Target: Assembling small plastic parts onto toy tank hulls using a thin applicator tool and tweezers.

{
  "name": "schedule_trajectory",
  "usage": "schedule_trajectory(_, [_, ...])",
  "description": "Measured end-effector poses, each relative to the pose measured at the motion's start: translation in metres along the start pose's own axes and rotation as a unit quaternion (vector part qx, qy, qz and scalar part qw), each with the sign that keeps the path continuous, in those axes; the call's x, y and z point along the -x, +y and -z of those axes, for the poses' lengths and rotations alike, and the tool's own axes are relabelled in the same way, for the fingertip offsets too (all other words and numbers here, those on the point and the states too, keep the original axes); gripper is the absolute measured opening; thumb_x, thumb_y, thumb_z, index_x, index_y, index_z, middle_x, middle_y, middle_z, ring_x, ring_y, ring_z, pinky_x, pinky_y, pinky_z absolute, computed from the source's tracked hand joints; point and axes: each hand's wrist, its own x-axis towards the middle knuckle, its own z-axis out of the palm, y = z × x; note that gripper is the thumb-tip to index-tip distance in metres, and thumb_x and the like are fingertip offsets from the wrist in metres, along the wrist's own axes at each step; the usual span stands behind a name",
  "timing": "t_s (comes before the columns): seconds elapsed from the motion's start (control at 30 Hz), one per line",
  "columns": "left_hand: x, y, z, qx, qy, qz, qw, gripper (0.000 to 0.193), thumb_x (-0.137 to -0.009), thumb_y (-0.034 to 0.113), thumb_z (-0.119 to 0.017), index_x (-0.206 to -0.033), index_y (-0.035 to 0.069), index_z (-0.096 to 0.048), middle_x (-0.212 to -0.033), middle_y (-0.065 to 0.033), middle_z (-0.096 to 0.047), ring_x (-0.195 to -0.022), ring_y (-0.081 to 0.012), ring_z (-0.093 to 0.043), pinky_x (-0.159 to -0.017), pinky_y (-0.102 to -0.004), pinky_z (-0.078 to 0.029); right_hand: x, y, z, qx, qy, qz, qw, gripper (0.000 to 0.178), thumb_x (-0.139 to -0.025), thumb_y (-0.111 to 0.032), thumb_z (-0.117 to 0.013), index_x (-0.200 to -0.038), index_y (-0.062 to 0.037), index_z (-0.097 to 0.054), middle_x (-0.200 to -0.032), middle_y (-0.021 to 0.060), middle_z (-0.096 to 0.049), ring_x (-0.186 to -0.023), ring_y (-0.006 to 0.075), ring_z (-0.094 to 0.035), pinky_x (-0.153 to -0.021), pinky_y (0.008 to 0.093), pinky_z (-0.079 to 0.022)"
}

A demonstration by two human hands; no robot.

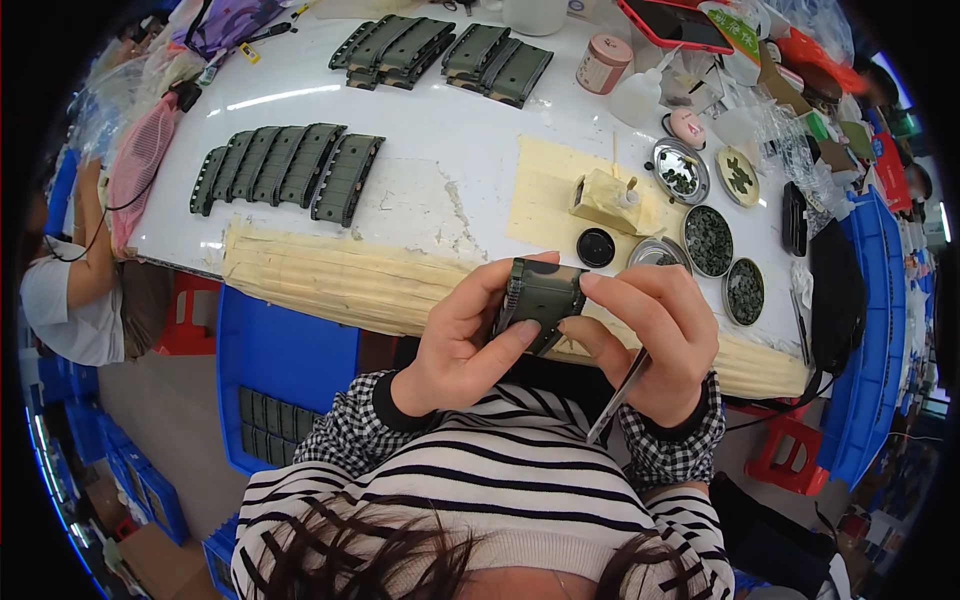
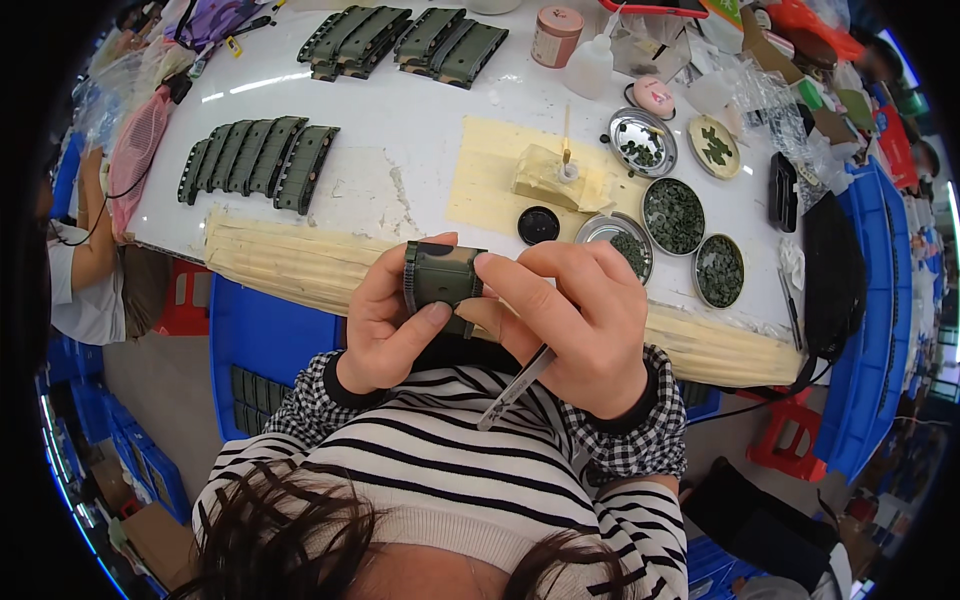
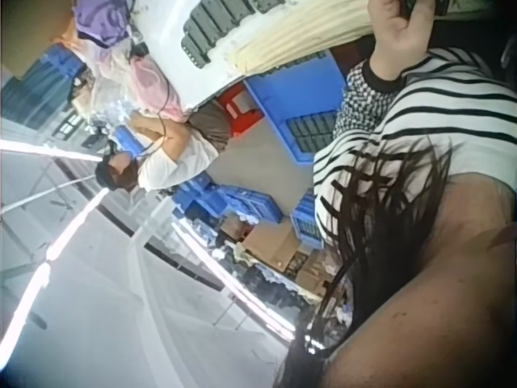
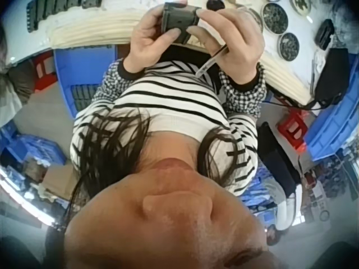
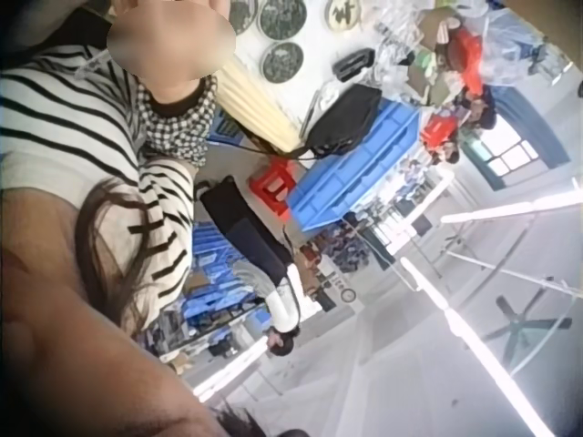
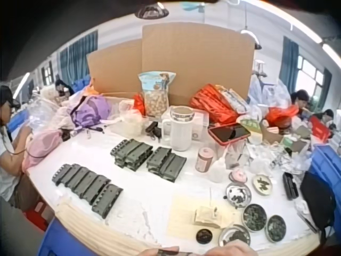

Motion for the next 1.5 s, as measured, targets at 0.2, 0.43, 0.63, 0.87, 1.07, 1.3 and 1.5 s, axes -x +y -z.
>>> schedule_trajectory(0.2, [-0.007,0.009,-0.007,0.183,0.011,0.068,0.981,0.048,-0.101,0.024,-0.036,-0.139,-0.005,-0.034,-0.127,-0.0185,-0.054,-0.112,-0.0205,-0.056,-0.097,-0.0318,-0.043,0.002,-0.002,-0.001,-0.046,0.03,-0.045,0.997,0.045,-0.061,-0.02,-0.085,-0.101,-0.0068,-0.067,-0.077,0.0047,-0.061,-0.064,0.0208,-0.057,-0.056,0.0299,-0.045])
schedule_trajectory(0.43, [-0.013,0.015,-0.007,0.263,0.091,0.227,0.933,0.064,-0.103,0.044,-0.021,-0.131,-0.006,-0.048,-0.104,-0.0172,-0.065,-0.086,-0.0192,-0.064,-0.083,-0.0299,-0.05,0.006,-0.005,0.006,-0.055,0.027,-0.115,0.991,0.041,-0.068,-0.018,-0.084,-0.102,-0.004,-0.065,-0.074,0.0066,-0.06,-0.062,0.0161,-0.055,-0.053,0.0259,-0.042])
schedule_trajectory(0.63, [-0.014,0.018,-0.007,0.199,0.083,0.241,0.946,0.065,-0.101,0.044,-0.018,-0.133,-0.006,-0.044,-0.103,-0.0195,-0.065,-0.09,-0.0249,-0.063,-0.087,-0.0363,-0.049,0.007,-0.004,0.006,-0.063,0.036,-0.147,0.986,0.039,-0.068,-0.013,-0.083,-0.102,-0.0042,-0.066,-0.074,0.0058,-0.059,-0.059,0.0143,-0.052,-0.05,0.0248,-0.038])
schedule_trajectory(0.87, [-0.008,0.013,-0.009,0.031,0.059,0.108,0.992,0.059,-0.102,0.04,-0.026,-0.127,-0.008,-0.051,-0.107,-0.0172,-0.065,-0.096,-0.0209,-0.062,-0.09,-0.0321,-0.047,-0.004,-0.016,0.007,-0.047,-0.014,-0.081,0.996,0.04,-0.064,-0.013,-0.084,-0.1,-0.0038,-0.069,-0.074,0.0051,-0.058,-0.061,0.0188,-0.054,-0.053,0.028,-0.042])
schedule_trajectory(1.07, [-0.008,0.012,-0.009,-0.061,0.042,0.01,0.997,0.041,-0.102,0.023,-0.036,-0.122,-0.006,-0.058,-0.105,-0.0147,-0.065,-0.091,-0.0166,-0.06,-0.082,-0.0279,-0.046,-0.01,-0.021,-0.006,-0.051,-0.017,0.0,0.999,0.036,-0.06,-0.011,-0.077,-0.096,-0.0056,-0.071,-0.071,-0.0006,-0.055,-0.06,0.015,-0.054,-0.056,0.0273,-0.04])
schedule_trajectory(1.3, [-0.008,0.011,-0.007,-0.1,0.035,-0.018,0.994,0.039,-0.102,0.02,-0.037,-0.122,-0.006,-0.058,-0.106,-0.0158,-0.064,-0.095,-0.0184,-0.061,-0.084,-0.0286,-0.046,-0.01,-0.019,-0.007,-0.024,-0.032,0.048,0.998,0.038,-0.058,-0.009,-0.072,-0.096,-0.0026,-0.07,-0.074,0.0007,-0.059,-0.062,0.0135,-0.056,-0.057,0.0261,-0.038])
schedule_trajectory(1.5, [-0.009,0.014,-0.01,-0.08,0.029,-0.009,0.996,0.041,-0.102,0.022,-0.036,-0.122,-0.007,-0.057,-0.109,-0.0165,-0.063,-0.097,-0.0191,-0.061,-0.086,-0.0287,-0.046,-0.01,-0.02,-0.004,-0.036,-0.038,0.04,0.998,0.038,-0.059,-0.008,-0.072,-0.097,-0.0016,-0.069,-0.075,0.0026,-0.06,-0.064,0.0144,-0.057,-0.056,0.0261,-0.039])
